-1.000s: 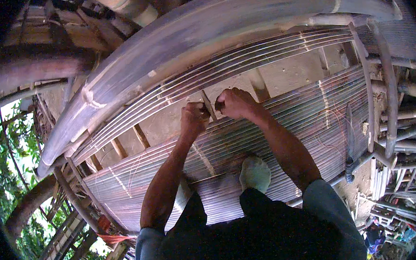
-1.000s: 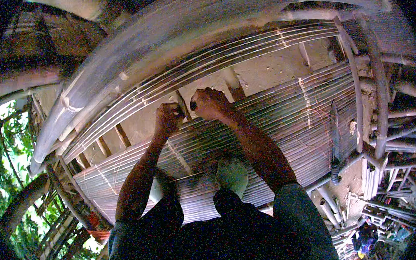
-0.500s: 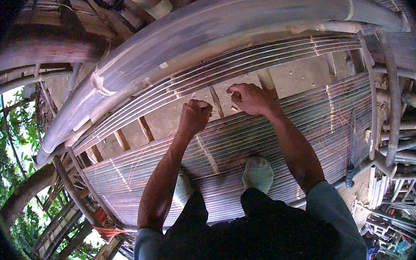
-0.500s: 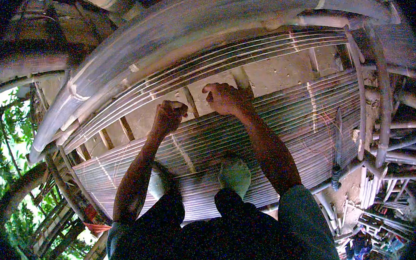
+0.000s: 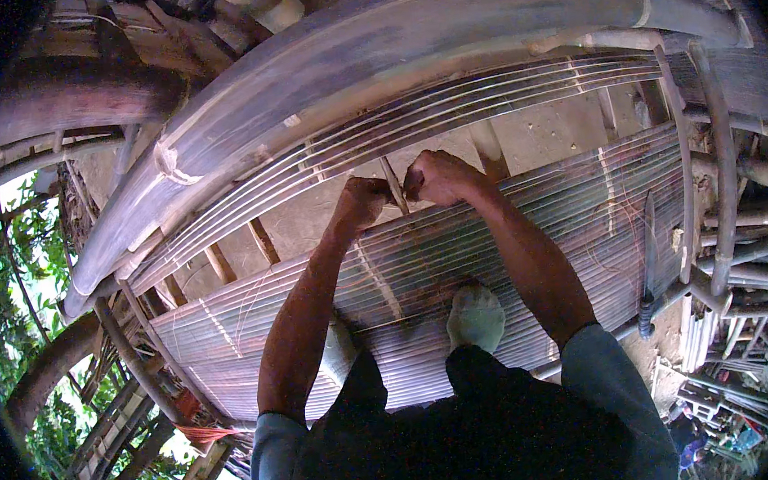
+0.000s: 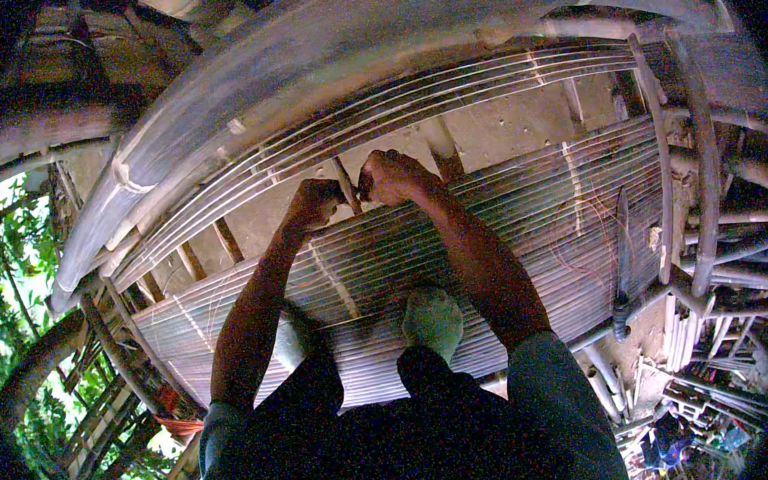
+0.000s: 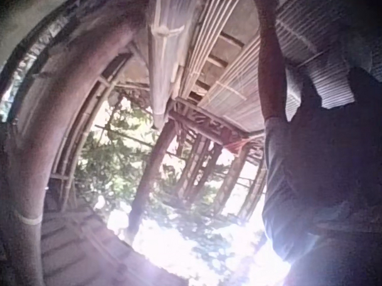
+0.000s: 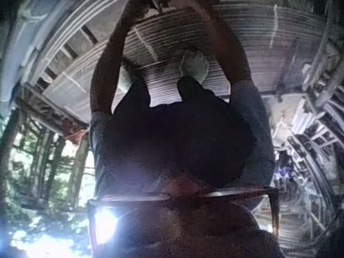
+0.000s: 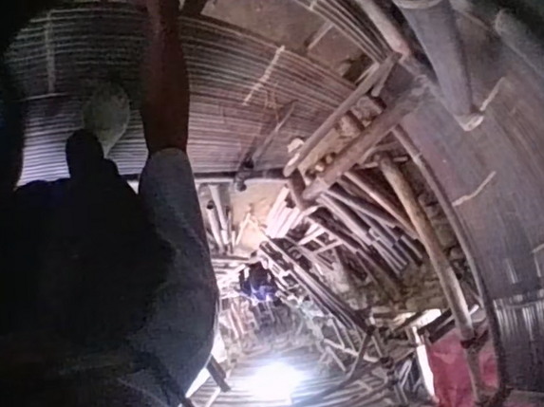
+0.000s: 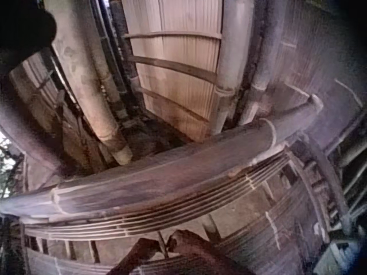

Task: The person weaves thin bamboo strips into a large mat by hand, threading new strips through the vertical weave and tightening the structure.

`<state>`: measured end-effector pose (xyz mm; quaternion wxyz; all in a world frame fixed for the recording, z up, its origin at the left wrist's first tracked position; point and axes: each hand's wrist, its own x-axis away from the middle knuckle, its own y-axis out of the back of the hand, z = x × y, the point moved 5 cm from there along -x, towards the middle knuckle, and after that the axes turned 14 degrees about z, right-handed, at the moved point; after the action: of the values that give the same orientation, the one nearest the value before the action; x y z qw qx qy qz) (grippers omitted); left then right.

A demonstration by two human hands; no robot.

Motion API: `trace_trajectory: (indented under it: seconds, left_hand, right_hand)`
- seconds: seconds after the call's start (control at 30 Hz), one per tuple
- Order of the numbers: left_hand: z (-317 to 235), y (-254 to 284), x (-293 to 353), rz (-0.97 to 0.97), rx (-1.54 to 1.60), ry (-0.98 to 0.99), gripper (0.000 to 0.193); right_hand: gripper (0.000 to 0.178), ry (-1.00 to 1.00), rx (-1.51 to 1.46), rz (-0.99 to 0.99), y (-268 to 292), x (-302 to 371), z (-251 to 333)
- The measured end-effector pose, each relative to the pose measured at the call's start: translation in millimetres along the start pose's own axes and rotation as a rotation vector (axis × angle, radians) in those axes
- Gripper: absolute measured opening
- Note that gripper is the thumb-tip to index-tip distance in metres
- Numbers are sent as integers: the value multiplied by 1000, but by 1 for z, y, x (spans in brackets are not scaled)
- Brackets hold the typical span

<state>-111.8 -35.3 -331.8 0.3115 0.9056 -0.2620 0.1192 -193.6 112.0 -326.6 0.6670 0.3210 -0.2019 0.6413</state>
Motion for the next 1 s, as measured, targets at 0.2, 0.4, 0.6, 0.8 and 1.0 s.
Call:
trace_trajectory:
  seconds: [0.2,0.4,0.6,0.8,1.0]
  left_hand:
    - [2,9,5,98,64,212,18]
    - [-23,37,31,29,273,297,18]
    - [-55,60,71,37,650,567,25]
    - [-85,24,67,-70,1203,-24,63]
    - [-115,4,48,-94,1165,-50,98]
  right_hand:
    - [24,-43,125,-13,10,16,17]
    - [23,383,-401,3,22,79,17]
    - [18,724,-734,-110,19,181,27]
    - [26,1216,-636,34,15,252,53]
    - [21,1506,-349,525,30,295,130]
